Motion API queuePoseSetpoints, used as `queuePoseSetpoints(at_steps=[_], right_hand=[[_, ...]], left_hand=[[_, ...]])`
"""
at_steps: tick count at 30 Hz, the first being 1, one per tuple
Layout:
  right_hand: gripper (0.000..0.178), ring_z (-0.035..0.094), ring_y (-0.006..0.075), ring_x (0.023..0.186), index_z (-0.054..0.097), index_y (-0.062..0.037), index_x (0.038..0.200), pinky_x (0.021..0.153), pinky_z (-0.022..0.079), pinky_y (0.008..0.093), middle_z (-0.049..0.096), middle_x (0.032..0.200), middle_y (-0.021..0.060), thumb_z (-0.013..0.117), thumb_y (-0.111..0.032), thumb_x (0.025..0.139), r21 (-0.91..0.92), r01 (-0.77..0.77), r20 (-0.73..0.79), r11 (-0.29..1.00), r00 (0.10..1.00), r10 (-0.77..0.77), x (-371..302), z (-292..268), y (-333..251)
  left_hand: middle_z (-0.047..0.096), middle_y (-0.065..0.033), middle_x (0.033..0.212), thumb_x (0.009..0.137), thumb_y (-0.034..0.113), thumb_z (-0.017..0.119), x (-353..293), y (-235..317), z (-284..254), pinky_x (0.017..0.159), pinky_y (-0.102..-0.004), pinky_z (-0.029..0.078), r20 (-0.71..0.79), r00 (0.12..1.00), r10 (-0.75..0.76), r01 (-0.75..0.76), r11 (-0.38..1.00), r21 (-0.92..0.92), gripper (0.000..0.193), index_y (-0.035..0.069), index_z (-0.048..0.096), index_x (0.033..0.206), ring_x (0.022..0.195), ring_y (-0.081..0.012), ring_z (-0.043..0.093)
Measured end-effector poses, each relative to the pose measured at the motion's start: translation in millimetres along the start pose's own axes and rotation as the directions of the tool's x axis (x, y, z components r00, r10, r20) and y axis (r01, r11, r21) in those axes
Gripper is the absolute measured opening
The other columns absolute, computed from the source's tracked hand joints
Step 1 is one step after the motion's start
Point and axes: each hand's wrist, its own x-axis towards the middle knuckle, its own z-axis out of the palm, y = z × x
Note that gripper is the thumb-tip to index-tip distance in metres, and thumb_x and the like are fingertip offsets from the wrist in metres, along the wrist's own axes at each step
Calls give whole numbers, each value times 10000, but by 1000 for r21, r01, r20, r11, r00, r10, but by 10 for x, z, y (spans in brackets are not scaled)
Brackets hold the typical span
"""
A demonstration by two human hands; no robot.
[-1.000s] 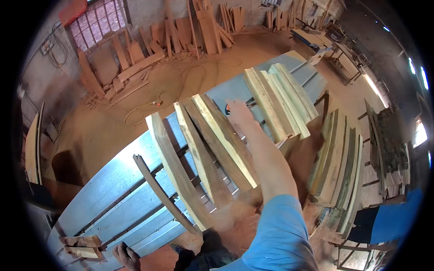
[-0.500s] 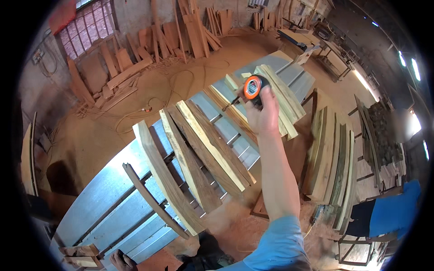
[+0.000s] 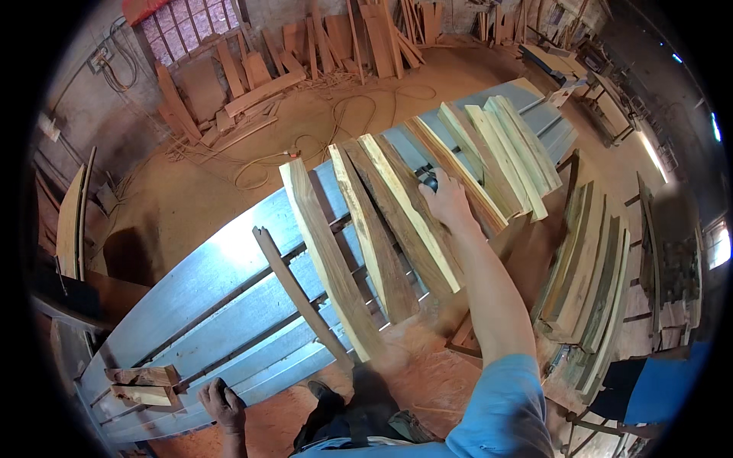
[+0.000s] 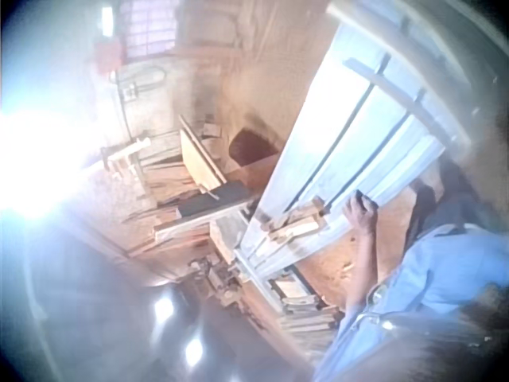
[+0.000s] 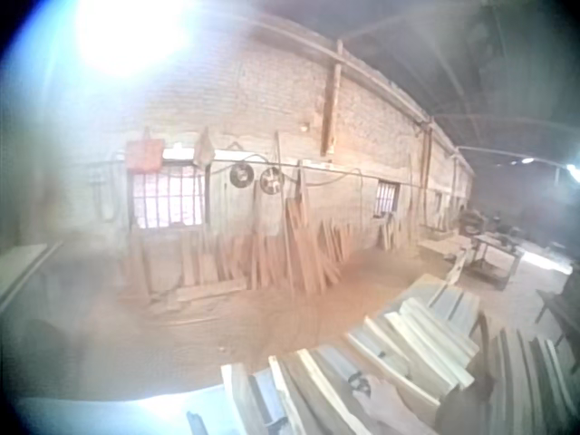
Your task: The person uses a table saw to cut wooden planks into smaller pieces. They feed each plank through the saw, collect the cut pieces, and stack them on the table surface.
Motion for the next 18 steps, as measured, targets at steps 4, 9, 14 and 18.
queuePoseSetpoints(at_steps=[4,9,14,18], right_hand=[[427,634,419,1074,564,-65,1312,925,493,476,676,1111,254,596,-287,949,158,42,57,987,997,-51,-33,-186,73],[485,617,424,1091,518,-114,1343,947,487,488,638,1180,249,624,-333,923,101,-58,10,993,998,58,-400,-234,-116],[531,619,438,1118,477,-16,1373,955,508,456,636,1190,279,598,-333,966,331,-207,-190,921,941,280,-997,-783,-180],[494,686,260,893,410,1,1433,784,551,364,678,996,184,527,-245,1021,403,-122,-570,907,742,353,-1462,-1624,445]], left_hand=[[559,-187,989,809,81,573,40,17,-1,874,-488,415,-24,999,35,-35,999,5,259,-5,626,1047,952,-394,513],[545,-243,1004,872,114,539,-84,-277,202,872,-525,427,-90,995,40,-43,998,-40,265,-57,608,1062,979,-431,512],[645,-230,1077,946,334,594,-8,-123,7,822,-524,479,-73,984,165,-163,986,44,340,27,705,1039,955,-418,590],[638,-220,1089,949,357,591,-69,-377,187,818,-520,477,-4,873,487,-485,870,91,369,27,686,1084,965,-422,584]])
